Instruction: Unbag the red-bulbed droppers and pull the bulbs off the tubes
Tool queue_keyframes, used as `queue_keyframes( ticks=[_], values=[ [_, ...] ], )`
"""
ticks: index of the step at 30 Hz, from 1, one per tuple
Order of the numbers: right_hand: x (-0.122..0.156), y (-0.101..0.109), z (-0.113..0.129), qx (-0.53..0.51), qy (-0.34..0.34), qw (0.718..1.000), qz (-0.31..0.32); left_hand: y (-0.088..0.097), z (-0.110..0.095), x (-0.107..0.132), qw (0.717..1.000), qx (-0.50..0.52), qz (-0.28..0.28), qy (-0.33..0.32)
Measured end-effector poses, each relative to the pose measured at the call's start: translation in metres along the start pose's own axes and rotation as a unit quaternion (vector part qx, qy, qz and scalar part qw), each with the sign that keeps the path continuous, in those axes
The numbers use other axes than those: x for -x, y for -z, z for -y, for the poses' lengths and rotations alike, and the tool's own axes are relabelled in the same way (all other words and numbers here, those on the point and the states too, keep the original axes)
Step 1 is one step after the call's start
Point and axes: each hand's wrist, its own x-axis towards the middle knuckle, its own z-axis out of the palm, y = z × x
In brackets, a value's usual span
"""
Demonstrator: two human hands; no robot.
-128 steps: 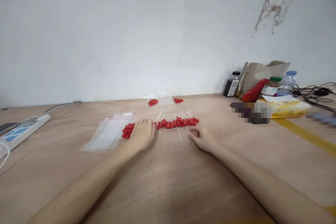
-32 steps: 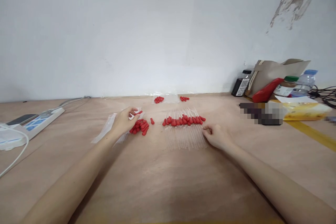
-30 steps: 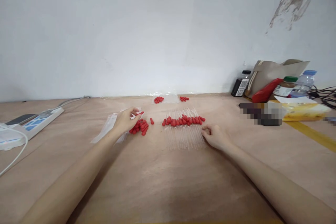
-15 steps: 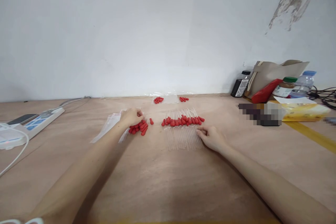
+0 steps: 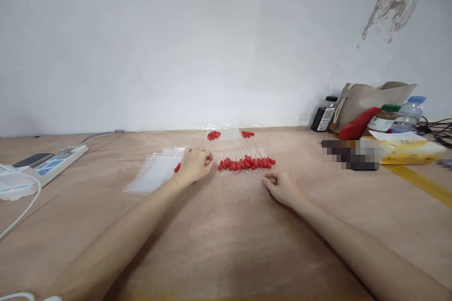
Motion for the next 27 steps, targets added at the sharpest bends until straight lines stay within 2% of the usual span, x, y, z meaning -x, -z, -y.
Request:
queue_keyframes(
  ticks=[4,12,22,27],
  values=[
    [0.005,0.001,0.005,-0.006,0.009,1.0,-0.014,-0.013,-0.014,-0.002,1.0,0.018,0.023,-0.012],
    [0.005,-0.003,0.006,-0.038,0.029,0.999,-0.027,-0.025,-0.022,-0.009,0.998,0.063,0.029,-0.008],
    [0.003,-0.004,0.005,-0.064,0.012,0.998,-0.015,-0.041,-0.027,-0.015,0.995,0.094,-0.012,0.009],
    [0.003,-0.004,0.005,-0.068,0.002,0.998,-0.014,-0.05,-0.031,-0.014,0.992,0.107,-0.068,0.022]
  ],
)
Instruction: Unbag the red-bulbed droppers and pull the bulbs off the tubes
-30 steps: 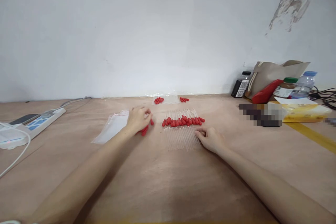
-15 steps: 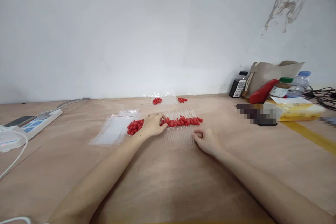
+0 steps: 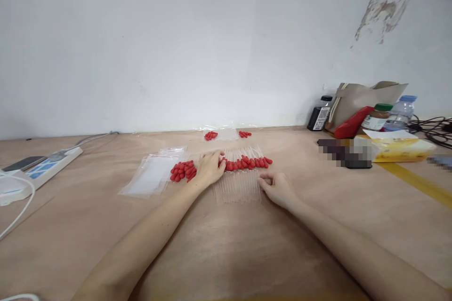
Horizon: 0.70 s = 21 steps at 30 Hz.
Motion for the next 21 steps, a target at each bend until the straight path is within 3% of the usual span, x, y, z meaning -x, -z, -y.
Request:
queue_keyframes(
  ticks=[4,8,12,15,18,21],
  values=[
    [0.0,0.0,-0.001,-0.005,0.008,1.0,0.001,-0.001,-0.002,0.001,0.998,0.016,-0.063,0.027],
    [-0.005,-0.004,-0.007,-0.054,0.013,0.998,-0.026,0.013,-0.003,0.013,0.989,0.077,-0.123,0.037],
    [-0.013,-0.007,-0.015,-0.127,0.023,0.989,-0.069,0.03,0.0,0.048,0.982,0.162,-0.091,-0.022],
    [-0.015,-0.004,-0.015,-0.177,0.038,0.978,-0.106,0.036,0.006,0.074,0.982,0.169,-0.083,-0.027],
    [-0.009,0.004,-0.009,-0.205,0.104,0.965,-0.129,0.036,0.008,0.087,0.984,0.139,-0.102,-0.051],
    [0.003,0.015,-0.001,-0.133,0.247,0.949,-0.144,0.034,0.007,0.087,0.981,0.096,-0.121,-0.12]
  ],
)
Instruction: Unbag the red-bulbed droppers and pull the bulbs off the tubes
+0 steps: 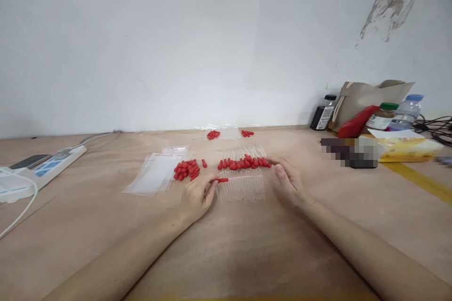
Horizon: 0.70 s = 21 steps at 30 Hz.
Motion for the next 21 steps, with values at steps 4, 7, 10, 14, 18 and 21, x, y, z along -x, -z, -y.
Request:
queue_keyframes(
  ticks=[4,7,10,14,18,21],
  values=[
    [0.005,0.002,0.016,0.164,0.201,0.965,0.044,-0.003,-0.003,-0.003,0.995,-0.026,0.012,-0.092],
    [0.009,-0.008,0.022,0.213,0.283,0.933,0.064,-0.002,-0.004,-0.004,0.99,-0.029,0.021,-0.139],
    [0.013,-0.02,0.025,0.222,0.299,0.926,0.064,-0.001,-0.006,-0.004,0.988,-0.021,0.031,-0.149],
    [0.016,-0.027,0.027,0.224,0.293,0.926,0.077,0.0,-0.011,-0.006,0.99,0.002,0.043,-0.136],
    [0.018,-0.028,0.027,0.215,0.299,0.927,0.077,-0.002,-0.016,-0.009,0.987,-0.022,0.06,-0.151],
    [0.018,-0.027,0.028,0.209,0.321,0.92,0.077,-0.003,-0.016,-0.01,0.981,-0.059,0.063,-0.174]
  ],
)
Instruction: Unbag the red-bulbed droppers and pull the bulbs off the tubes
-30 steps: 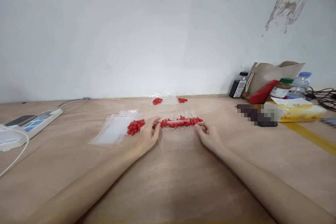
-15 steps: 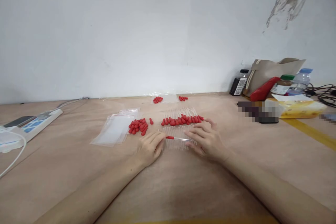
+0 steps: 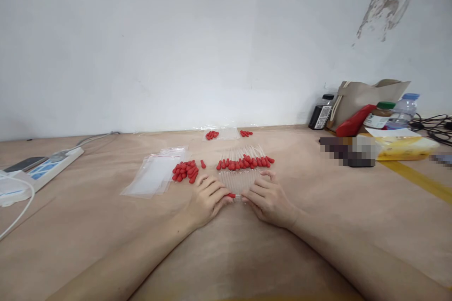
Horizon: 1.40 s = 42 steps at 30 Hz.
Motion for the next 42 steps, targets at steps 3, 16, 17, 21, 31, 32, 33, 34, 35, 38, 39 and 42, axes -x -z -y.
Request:
queue_keyframes(
  ticks=[3,16,17,21,31,32,33,34,35,38,39,42],
  values=[
    [0.0,0.002,-0.001,-0.007,0.019,1.0,-0.001,0.004,0.001,-0.002,0.998,-0.048,0.0,-0.044],
    [0.003,0.013,-0.018,-0.017,-0.006,1.0,-0.002,0.028,0.02,0.005,0.997,-0.053,0.025,-0.042],
    [0.005,0.013,-0.025,-0.019,-0.039,0.999,-0.008,0.032,0.027,0.008,0.998,-0.062,0.01,-0.026],
    [0.009,0.009,-0.045,-0.019,-0.17,0.985,0.004,0.043,0.044,0.013,0.994,-0.046,-0.071,0.075],
    [0.015,0.005,-0.043,-0.016,-0.322,0.943,0.087,0.039,0.062,0.001,0.964,0.002,-0.055,0.261],
    [0.015,0.004,-0.042,-0.008,-0.315,0.945,0.09,0.043,0.067,0.001,0.959,0.005,-0.048,0.279],
    [0.015,0.003,-0.041,0.0,-0.307,0.947,0.092,0.047,0.071,0.001,0.954,0.011,-0.042,0.296],
    [0.016,0.002,-0.04,0.008,-0.298,0.95,0.093,0.051,0.075,0.001,0.949,0.019,-0.035,0.312],
    [0.016,0.0,-0.039,0.014,-0.289,0.953,0.092,0.054,0.078,0.0,0.944,0.028,-0.03,0.326],
    [0.017,-0.005,-0.035,0.015,-0.267,0.96,0.082,0.058,0.085,-0.006,0.934,0.048,-0.014,0.355],
    [0.018,-0.007,-0.034,0.008,-0.265,0.961,0.079,0.057,0.088,-0.008,0.931,0.049,-0.01,0.36],
    [0.019,-0.012,-0.03,-0.032,-0.273,0.959,0.073,0.049,0.099,-0.017,0.926,0.038,0.0,0.376]
  ],
)
